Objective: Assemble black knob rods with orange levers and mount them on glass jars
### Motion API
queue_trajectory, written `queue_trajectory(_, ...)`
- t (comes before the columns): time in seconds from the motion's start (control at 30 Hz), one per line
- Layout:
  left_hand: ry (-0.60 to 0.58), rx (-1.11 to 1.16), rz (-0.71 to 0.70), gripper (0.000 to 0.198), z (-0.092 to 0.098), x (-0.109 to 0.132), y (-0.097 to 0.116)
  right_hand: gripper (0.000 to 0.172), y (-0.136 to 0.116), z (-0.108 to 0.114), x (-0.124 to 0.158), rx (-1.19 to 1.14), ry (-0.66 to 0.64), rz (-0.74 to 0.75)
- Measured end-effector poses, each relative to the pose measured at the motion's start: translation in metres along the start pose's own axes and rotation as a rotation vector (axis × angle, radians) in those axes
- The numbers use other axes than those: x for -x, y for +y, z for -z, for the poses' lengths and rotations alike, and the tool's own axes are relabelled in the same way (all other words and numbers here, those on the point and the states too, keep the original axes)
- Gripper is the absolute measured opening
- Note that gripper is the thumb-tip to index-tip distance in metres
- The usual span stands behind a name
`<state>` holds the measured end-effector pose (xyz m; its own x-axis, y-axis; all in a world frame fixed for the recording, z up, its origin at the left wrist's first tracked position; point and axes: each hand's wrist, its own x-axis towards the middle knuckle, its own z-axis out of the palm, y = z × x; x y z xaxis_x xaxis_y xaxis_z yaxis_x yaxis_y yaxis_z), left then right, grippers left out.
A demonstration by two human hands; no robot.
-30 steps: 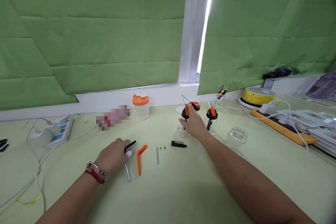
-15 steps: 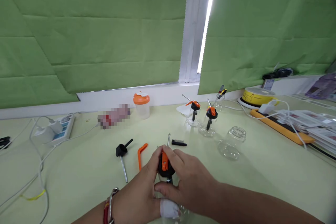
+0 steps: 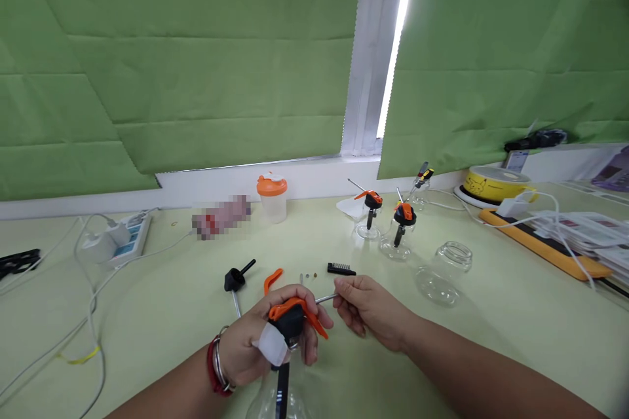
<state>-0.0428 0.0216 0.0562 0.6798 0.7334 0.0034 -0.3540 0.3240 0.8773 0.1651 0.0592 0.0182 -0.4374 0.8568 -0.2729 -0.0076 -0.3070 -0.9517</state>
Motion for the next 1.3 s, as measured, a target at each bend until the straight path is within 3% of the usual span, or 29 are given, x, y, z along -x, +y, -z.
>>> queue_trajectory(0.13,0.052,0.044,0.053,0.038,0.005,-0.003,-0.001,0.041,0.005,-0.004,-0.003,-0.042,0.053,0.003)
queue_trajectory(0.33,0.393,-0.038,0.116,0.021,0.017,-0.009,-0.002,0.033,0.006,0.003,-0.005,-0.022,0.125,0.091)
queue_trajectory(0.53,0.479,-0.031,0.081,0.019,0.019,-0.012,-0.007,0.037,0.008,0.009,-0.009,-0.024,0.084,0.064)
queue_trajectory(0.63,0.504,-0.022,0.087,0.018,0.018,-0.012,-0.008,0.033,0.006,0.009,-0.01,-0.076,0.082,0.115)
queue_trajectory(0.77,0.512,-0.014,0.094,0.017,0.019,-0.013,-0.008,0.039,0.005,0.009,-0.011,-0.085,0.09,0.041)
queue_trajectory(0.9,0.511,-0.013,0.088,0.016,0.02,-0.013,-0.008,0.035,0.006,0.011,-0.013,-0.124,0.085,0.098)
queue_trajectory(1.3,0.508,-0.044,0.087,0.013,0.02,-0.012,-0.007,0.035,0.008,0.009,-0.016,-0.105,0.038,0.061)
